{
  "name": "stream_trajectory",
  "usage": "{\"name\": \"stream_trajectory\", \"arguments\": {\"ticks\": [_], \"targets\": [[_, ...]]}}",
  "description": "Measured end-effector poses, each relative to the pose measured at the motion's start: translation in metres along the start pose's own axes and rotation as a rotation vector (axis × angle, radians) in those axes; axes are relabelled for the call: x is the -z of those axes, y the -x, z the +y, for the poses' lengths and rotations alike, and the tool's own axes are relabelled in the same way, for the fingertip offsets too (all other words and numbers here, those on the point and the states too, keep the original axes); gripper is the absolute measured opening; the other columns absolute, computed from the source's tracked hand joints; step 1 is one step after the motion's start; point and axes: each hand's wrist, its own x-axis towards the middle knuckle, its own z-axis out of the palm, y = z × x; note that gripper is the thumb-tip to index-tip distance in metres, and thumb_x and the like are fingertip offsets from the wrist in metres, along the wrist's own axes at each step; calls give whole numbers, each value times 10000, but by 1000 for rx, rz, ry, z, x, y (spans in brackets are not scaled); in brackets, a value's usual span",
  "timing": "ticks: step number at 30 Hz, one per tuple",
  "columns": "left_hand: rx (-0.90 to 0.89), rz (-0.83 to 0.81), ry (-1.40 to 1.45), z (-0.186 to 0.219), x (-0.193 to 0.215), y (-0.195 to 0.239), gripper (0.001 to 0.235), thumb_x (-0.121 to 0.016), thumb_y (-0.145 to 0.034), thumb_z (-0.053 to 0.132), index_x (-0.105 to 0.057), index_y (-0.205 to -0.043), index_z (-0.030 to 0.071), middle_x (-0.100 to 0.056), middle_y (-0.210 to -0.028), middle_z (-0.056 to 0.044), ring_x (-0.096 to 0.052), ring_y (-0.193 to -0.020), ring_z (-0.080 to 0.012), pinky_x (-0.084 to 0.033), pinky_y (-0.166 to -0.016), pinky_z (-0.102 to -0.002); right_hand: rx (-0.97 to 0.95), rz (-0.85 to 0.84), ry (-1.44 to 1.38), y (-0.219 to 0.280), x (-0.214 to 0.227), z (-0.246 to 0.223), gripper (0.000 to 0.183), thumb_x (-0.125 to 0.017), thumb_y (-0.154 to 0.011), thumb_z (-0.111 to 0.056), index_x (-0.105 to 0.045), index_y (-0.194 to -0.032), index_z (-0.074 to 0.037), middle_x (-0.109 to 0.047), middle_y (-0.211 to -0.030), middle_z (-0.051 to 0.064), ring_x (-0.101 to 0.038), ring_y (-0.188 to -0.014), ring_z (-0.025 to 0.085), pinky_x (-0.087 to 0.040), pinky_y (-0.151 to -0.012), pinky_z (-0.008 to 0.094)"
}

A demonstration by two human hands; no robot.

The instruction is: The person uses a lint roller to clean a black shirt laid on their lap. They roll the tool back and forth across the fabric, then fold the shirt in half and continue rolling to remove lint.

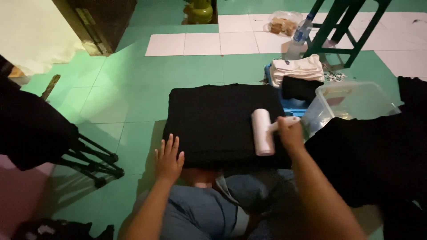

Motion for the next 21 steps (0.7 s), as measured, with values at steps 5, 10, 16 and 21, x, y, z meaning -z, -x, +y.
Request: {"name": "stream_trajectory", "arguments": {"ticks": [5,10,16,21], "targets": [[1,8,-6,3,2,-1,628,-382,-1048,431,-319,-1631,208,-253,-1716,-78,-292,-1532,-408,-280,-1182,-670,-23,48,278,-21,78,15,500,-685,-1003,-471,-758,-909,15,-719,-872,250,-696,-929,452,-496,-794,584],[50,-17,22,10,9,0,599,-387,-1052,424,-349,-1616,228,-268,-1711,-63,-269,-1545,-403,-228,-1192,-696,-137,208,252,-20,94,3,519,-691,-965,-486,-754,-903,25,-687,-819,242,-698,-921,436,-493,-722,570],[180,-96,-6,33,7,-8,651,-487,-986,561,-459,-1556,249,-274,-1717,1,-251,-1567,-367,-201,-1186,-733,-162,178,-203,68,38,-103,574,-625,-922,-504,-746,-962,56,-642,-880,342,-603,-834,351,-445,-720,509],[55,-239,663,116,39,9,483,-619,-975,531,-694,-1308,191,-719,-1289,-76,-641,-1275,-301,-475,-1086,-525,-277,-56,-940,130,-49,-83,517,-705,-901,-131,-592,-1367,61,-699,-1123,327,-713,-997,420,-543,-940,534]]}}
